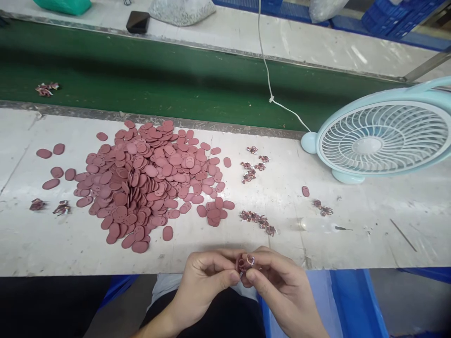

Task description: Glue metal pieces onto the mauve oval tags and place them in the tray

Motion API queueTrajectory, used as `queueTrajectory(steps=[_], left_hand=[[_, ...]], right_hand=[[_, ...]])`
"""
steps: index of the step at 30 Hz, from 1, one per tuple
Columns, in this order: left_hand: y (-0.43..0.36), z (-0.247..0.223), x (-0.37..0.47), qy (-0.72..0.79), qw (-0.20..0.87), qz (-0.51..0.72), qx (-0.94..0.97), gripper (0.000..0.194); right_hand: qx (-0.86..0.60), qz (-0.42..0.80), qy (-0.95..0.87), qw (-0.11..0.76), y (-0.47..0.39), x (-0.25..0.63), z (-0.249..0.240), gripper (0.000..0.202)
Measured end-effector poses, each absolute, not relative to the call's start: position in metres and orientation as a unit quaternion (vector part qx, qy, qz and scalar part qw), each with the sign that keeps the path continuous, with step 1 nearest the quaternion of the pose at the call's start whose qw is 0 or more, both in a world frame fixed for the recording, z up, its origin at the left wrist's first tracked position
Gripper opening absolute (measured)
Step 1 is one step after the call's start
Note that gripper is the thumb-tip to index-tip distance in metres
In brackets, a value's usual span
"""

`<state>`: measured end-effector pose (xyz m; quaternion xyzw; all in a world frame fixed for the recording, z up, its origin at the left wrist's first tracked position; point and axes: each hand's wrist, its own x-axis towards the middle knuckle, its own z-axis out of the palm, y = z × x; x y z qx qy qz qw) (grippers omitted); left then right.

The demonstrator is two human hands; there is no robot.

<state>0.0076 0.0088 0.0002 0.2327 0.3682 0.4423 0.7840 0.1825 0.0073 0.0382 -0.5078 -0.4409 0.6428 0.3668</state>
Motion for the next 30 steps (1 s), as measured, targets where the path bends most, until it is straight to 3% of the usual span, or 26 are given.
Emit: queueTrajectory(steps=[17, 20, 24, 27, 30], left_hand=[[0.006, -0.003, 0.010, 0.429, 0.745, 0.435, 0.268, 0.007], [0.018, -0.009, -0.013, 0.503, 0.624, 0.411, 0.434, 0.016], [0.050, -0.023, -0.050, 0.584, 0.288, 0.336, 0.680, 0.025], [0.061, -0.035, -0.063, 0.566, 0.190, 0.248, 0.763, 0.025], [0.054, -0.039, -0.065, 0.548, 0.163, 0.224, 0.790, 0.024]], right_hand=[[-0.547, 0.637, -0.380, 0.388, 0.001, 0.186, 0.027, 0.012], [-0.587, 0.586, -0.345, 0.438, -0.017, 0.208, 0.015, 0.014], [-0.639, 0.494, -0.318, 0.496, -0.054, 0.257, -0.008, 0.016], [-0.706, 0.416, -0.295, 0.492, -0.085, 0.294, -0.029, 0.022], [-0.771, 0.345, -0.283, 0.454, -0.112, 0.322, -0.054, 0.030]])
